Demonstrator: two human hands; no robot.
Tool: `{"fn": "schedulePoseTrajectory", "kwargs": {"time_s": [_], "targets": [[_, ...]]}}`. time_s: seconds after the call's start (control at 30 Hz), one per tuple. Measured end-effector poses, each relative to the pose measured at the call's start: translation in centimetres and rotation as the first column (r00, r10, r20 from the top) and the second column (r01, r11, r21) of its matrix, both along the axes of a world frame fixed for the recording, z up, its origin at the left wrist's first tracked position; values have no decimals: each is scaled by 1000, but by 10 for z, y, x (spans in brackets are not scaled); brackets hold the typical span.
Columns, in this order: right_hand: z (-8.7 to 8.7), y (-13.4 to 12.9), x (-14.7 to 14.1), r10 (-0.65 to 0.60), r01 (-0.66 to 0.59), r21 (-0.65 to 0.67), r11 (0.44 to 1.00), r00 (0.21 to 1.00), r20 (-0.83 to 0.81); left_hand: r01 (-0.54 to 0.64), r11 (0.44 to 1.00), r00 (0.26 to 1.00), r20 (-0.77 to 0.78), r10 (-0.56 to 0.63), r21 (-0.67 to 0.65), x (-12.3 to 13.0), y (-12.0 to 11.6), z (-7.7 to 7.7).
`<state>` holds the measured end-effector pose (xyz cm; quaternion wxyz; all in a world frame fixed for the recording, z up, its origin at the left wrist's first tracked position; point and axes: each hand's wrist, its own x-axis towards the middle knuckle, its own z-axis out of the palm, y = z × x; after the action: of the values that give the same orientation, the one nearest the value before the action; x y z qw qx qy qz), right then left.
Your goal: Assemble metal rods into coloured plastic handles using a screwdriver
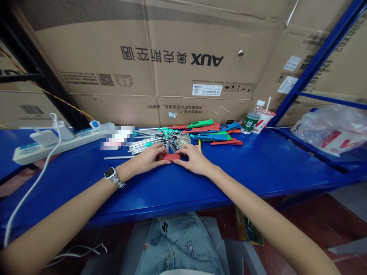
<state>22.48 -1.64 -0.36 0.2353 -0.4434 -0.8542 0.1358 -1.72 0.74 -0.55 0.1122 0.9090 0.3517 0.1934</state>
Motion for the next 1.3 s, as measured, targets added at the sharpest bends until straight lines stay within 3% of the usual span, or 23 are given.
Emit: {"fn": "schedulePoseTrajectory", "kwargs": {"time_s": [0.53, 0.73, 1.03, 1.3], "targets": [[28, 15, -1, 143, -133, -60, 989, 966, 214, -63, 957, 998, -16, 61, -283, -33, 0, 28], [29, 17, -2, 129, -125, -33, 992, 963, 238, -114, 975, 993, -16, 113, -188, -36, 0, 30], [33, 16, -6, 116, -110, -39, 993, 954, 278, -97, 986, 995, -38, 93, -139, -38, 2, 27], [38, 20, -6, 168, -152, -76, 985, 942, 291, -124, 958, 992, -49, 115, -261, -35, 1, 31]]}}
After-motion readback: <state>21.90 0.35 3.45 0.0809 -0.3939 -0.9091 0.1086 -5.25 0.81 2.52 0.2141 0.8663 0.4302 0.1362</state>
